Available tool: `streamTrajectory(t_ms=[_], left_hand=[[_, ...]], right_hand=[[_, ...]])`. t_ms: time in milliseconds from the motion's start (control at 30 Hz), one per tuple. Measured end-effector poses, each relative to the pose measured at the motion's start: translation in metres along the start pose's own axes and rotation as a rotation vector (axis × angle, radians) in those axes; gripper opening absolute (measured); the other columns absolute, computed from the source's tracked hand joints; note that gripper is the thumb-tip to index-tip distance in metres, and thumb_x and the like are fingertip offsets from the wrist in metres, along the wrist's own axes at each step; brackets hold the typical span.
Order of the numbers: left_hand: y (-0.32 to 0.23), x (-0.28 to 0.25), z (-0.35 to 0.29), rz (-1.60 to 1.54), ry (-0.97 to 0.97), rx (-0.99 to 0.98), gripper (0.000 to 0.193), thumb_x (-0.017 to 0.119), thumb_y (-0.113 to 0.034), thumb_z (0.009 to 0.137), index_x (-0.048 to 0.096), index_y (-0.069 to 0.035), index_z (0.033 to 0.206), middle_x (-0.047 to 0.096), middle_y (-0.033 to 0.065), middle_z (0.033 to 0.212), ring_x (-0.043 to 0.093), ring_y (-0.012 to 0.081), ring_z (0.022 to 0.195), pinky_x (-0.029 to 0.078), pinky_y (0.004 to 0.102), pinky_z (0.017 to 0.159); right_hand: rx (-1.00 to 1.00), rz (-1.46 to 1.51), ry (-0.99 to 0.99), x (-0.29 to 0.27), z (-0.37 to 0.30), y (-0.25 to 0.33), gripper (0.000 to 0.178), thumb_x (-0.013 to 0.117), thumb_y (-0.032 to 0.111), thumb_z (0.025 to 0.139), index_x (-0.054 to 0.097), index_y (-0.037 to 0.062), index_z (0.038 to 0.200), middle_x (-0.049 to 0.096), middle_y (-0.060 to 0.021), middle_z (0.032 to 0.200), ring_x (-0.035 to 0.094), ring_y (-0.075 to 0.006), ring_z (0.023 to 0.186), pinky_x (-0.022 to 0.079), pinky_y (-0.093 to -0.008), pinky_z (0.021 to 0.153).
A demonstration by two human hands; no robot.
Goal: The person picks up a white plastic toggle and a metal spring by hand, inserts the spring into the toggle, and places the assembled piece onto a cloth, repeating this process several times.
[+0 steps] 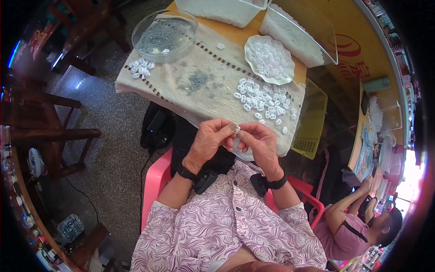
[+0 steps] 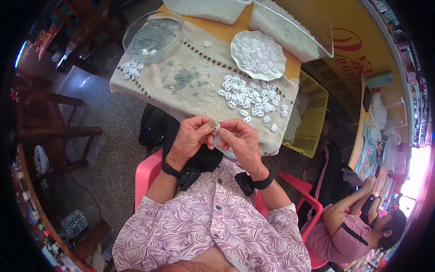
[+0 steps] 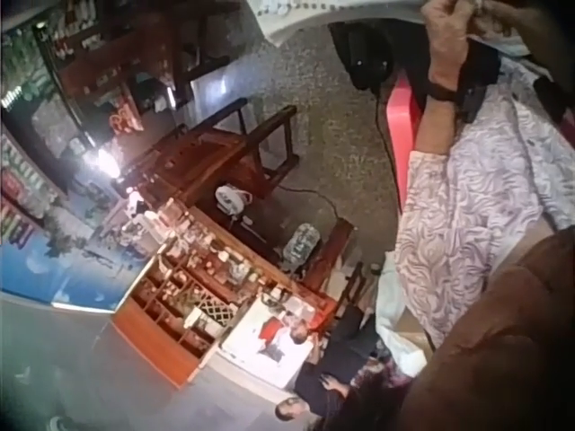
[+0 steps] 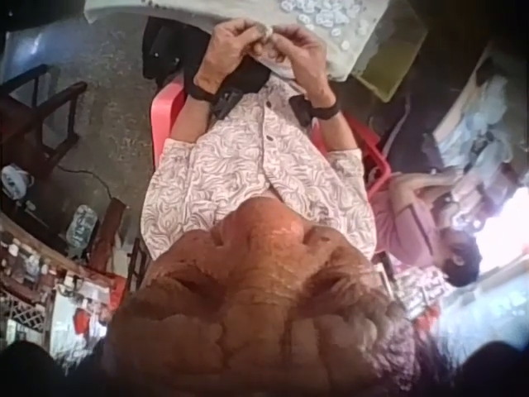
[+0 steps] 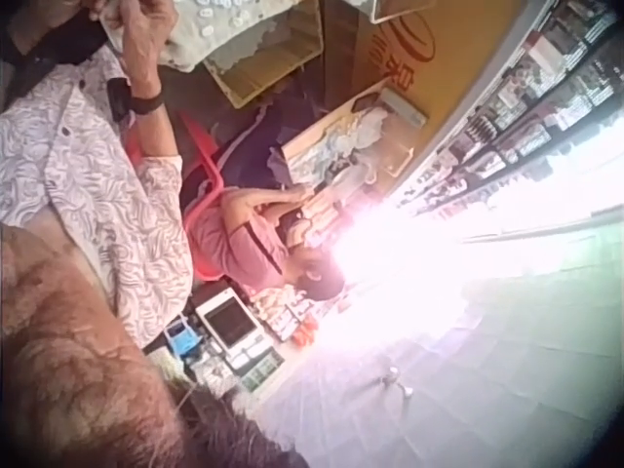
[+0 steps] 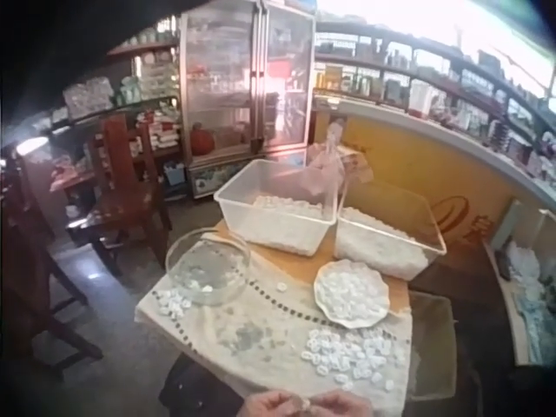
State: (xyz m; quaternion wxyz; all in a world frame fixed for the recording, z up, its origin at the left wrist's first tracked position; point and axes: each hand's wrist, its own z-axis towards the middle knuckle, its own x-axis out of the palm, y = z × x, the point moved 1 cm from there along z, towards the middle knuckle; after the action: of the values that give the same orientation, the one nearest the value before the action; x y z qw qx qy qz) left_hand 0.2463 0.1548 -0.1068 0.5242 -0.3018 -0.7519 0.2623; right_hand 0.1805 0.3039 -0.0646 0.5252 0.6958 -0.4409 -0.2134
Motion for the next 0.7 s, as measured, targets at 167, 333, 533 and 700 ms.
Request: streamTrajectory(t_ms=[167,333,533,700], left_hand=[[-0.002,-0.003,0.001,-0.083,0.025,-0.039,0.02,0.061,-0.016,0.093,0.062,0.003,0.096,0.064,0.0062,0.079,0.06,0.0087,0.059,0.054,0.0237,0.052],[-0.002,0.001,0.004,-0.054,-0.014,-0.058,0.019,0.06,-0.015,0.093,0.062,0.003,0.096,0.064,0.0058,0.079,0.059,0.008,0.059,0.053,0.0232,0.052],[-0.004,0.008,0.009,0.166,-0.112,0.034,0.017,0.058,-0.013,0.094,0.062,0.003,0.095,0.061,0.0034,0.076,0.056,0.0061,0.057,0.05,0.0212,0.05],[-0.008,0.005,0.017,0.228,-0.105,0.01,0.016,0.06,-0.012,0.093,0.063,0.003,0.098,0.061,0.002,0.078,0.056,0.0052,0.06,0.049,0.0206,0.053]], right_hand=[[0.009,0.007,0.005,-0.002,0.004,0.001,0.018,0.064,0.007,0.088,0.061,-0.004,0.102,0.066,-0.0055,0.079,0.06,-0.0083,0.062,0.047,-0.0199,0.053],[0.0,0.017,-0.008,-0.005,0.009,-0.004,0.018,0.064,0.007,0.088,0.061,-0.0042,0.102,0.066,-0.0052,0.079,0.06,-0.0076,0.062,0.047,-0.0198,0.053],[0.002,-0.017,-0.034,-0.005,0.017,-0.005,0.017,0.064,0.009,0.089,0.063,-0.0033,0.101,0.065,-0.0042,0.077,0.059,-0.0064,0.062,0.047,-0.0183,0.053],[0.037,0.003,-0.051,-0.005,0.028,-0.002,0.016,0.065,0.008,0.088,0.062,-0.0034,0.1,0.065,-0.0048,0.076,0.059,-0.0062,0.059,0.046,-0.018,0.05]])
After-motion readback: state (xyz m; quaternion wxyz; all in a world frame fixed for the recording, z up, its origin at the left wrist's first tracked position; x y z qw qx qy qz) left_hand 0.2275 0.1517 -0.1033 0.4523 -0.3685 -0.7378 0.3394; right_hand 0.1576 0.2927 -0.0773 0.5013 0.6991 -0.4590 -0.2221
